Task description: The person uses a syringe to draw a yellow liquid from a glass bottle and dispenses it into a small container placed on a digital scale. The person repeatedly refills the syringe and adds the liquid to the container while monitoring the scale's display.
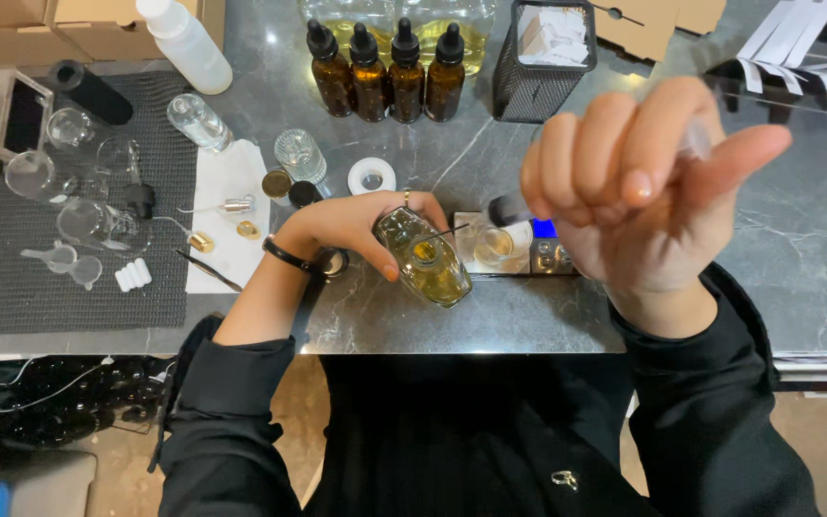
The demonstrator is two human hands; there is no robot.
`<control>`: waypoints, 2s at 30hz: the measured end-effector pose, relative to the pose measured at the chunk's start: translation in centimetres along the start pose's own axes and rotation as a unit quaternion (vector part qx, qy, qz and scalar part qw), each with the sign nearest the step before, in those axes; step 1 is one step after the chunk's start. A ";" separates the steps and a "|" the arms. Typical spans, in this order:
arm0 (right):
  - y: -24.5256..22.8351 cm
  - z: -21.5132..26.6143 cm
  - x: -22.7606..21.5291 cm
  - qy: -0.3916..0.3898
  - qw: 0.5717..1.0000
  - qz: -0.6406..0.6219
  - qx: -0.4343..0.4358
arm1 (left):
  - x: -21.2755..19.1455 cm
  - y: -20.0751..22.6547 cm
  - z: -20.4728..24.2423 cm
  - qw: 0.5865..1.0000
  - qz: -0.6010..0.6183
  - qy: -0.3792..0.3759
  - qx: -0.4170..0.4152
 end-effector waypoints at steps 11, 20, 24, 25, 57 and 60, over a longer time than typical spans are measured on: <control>-0.3 0.1 -1.1 -0.023 0.999 0.016 -0.024 | 0.0 0.0 -0.2 1.000 -0.006 -0.006 0.027; 0.6 -0.1 -0.4 -0.002 0.999 0.036 -0.014 | -0.1 -0.1 -0.2 0.999 -0.026 0.004 0.019; -0.8 1.4 -1.3 0.048 0.995 0.078 -0.033 | -0.1 0.4 -0.2 0.997 -0.074 0.000 0.036; -1.1 2.2 -2.4 0.047 0.995 0.078 -0.032 | -0.1 0.4 -0.2 0.997 -0.074 0.002 0.037; 5.3 1.9 2.3 0.041 0.996 -0.015 0.082 | 1.3 3.8 1.9 0.985 -0.147 0.094 -0.009; 4.4 1.9 2.0 0.019 0.998 -0.005 0.055 | 4.5 5.4 4.4 0.951 -0.179 0.251 -0.031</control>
Point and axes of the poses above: each hand's wrist, its own z-axis away from the middle knuckle, its own x-axis out of the palm, y = z × x, the point moved 4 cm from there along -z, towards the middle knuckle, and after that the axes turned 1 degree about y, right-handed, at the moved point
